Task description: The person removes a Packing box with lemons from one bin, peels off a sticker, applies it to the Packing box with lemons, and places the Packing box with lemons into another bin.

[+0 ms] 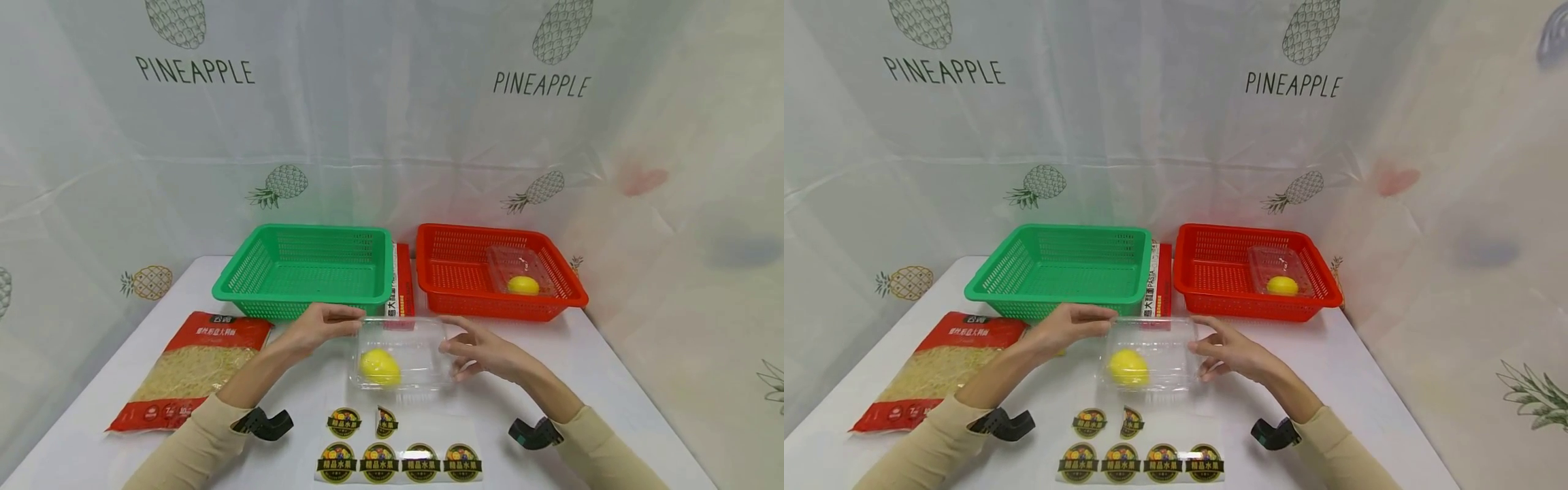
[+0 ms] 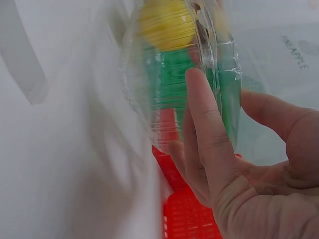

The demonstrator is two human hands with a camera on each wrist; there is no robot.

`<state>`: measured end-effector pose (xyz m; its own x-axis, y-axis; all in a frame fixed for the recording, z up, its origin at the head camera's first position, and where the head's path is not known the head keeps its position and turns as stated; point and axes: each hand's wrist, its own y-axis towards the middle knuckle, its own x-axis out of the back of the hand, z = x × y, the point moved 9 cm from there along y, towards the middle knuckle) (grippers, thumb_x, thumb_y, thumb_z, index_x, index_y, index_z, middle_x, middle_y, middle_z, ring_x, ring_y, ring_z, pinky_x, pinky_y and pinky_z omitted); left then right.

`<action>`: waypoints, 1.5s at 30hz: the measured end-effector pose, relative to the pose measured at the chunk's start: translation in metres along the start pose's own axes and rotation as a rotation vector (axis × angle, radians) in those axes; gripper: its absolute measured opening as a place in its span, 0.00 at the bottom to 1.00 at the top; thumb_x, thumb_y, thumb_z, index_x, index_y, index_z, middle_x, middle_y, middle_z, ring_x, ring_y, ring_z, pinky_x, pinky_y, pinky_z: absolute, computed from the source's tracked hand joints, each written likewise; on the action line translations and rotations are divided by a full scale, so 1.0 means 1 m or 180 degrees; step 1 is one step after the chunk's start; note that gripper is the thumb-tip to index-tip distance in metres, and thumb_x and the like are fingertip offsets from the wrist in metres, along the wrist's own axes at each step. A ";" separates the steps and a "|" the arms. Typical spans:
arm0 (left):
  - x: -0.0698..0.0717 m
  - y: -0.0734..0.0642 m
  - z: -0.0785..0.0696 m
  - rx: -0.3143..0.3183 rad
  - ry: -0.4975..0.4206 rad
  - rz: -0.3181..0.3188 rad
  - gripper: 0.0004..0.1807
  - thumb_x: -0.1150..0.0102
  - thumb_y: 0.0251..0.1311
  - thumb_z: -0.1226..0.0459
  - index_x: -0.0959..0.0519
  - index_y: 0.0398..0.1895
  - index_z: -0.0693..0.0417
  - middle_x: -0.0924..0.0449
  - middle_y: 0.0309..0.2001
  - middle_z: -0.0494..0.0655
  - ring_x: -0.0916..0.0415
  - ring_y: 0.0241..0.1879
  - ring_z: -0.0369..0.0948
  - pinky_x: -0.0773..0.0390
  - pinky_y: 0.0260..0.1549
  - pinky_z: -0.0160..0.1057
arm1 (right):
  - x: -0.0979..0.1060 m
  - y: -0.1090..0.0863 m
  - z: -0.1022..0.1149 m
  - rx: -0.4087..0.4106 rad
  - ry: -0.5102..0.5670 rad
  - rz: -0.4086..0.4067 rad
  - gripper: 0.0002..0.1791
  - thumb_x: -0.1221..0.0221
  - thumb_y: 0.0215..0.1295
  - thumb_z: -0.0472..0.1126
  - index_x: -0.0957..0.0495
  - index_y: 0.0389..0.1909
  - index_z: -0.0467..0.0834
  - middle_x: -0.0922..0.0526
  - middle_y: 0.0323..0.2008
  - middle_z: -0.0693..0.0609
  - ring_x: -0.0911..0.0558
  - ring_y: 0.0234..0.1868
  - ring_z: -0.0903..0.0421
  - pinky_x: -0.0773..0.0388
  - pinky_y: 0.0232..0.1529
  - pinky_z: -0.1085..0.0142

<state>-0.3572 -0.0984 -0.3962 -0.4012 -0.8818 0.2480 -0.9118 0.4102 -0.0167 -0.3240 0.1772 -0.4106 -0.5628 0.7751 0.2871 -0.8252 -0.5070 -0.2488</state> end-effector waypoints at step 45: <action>0.003 -0.002 0.025 -0.0036 0.0116 -0.0361 0.28 0.34 0.61 0.56 0.25 0.63 0.58 0.21 0.59 0.57 0.22 0.59 0.49 0.24 0.60 0.45 | 0.001 0.015 0.002 0.0117 -0.0561 -0.0301 0.41 0.39 0.66 0.52 0.46 0.76 0.48 0.28 0.60 0.33 0.14 0.35 0.51 0.14 0.41 0.57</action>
<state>-0.3593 -0.1079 -0.4199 -0.2920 -0.9137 0.2826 -0.9501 0.3111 0.0242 -0.3367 0.1694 -0.4124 -0.4797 0.7435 0.4659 -0.8741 -0.4511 -0.1801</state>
